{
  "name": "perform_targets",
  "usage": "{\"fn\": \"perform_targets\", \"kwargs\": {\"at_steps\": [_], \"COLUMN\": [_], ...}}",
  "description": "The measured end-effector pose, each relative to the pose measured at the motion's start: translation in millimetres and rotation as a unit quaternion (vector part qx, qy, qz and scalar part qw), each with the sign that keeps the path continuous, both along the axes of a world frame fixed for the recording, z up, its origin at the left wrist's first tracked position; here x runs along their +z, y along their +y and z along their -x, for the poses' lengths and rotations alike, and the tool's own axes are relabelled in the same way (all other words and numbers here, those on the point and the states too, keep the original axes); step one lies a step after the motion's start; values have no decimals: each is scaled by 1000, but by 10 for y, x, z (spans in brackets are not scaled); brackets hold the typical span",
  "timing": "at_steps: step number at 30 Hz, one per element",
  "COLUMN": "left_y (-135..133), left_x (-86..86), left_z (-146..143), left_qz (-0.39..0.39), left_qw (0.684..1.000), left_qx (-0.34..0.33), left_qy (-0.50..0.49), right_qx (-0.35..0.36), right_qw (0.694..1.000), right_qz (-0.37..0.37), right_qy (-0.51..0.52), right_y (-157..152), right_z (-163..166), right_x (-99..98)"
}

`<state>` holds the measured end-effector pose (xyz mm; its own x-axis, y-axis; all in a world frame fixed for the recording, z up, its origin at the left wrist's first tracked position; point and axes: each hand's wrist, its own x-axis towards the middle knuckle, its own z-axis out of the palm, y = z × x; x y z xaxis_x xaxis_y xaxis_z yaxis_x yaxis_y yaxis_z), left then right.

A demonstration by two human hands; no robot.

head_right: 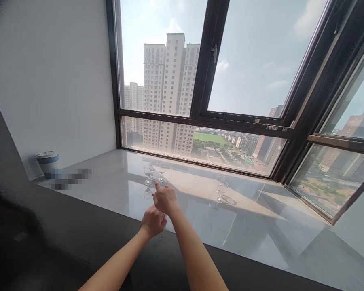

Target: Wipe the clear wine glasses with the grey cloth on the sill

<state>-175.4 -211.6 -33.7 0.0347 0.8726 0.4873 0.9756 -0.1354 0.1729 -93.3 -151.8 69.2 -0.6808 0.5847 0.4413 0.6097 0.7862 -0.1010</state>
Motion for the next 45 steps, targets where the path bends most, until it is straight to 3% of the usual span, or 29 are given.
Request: {"fn": "perform_targets", "kwargs": {"at_steps": [7,13,18,23,27,33,38,42,45], "left_y": [27,35,38,47,47,39,23,22,22], "left_x": [-75,-93,-97,-109,-116,-101,-92,-102,-98], "left_z": [18,15,15,24,30,33,31,23,22], "left_qz": [-42,-55,-62,-71,-68,-63,-65,-69,-71], "left_qw": [999,997,996,996,996,996,996,996,996], "left_qx": [-4,-15,-30,-34,-32,-42,-39,-35,-32], "left_qy": [16,53,53,46,44,48,47,42,40], "right_qx": [64,57,47,53,72,25,-34,-132,-134], "right_qw": [993,982,983,992,991,940,896,855,852], "right_qz": [35,72,108,93,86,125,181,173,200], "right_qy": [-97,-163,-140,-61,77,318,404,471,465], "right_y": [34,71,70,79,140,296,370,388,342], "right_z": [-136,-309,-412,-429,-472,-505,-413,-330,-264], "right_x": [151,369,381,275,206,37,-254,-521,-714]}}
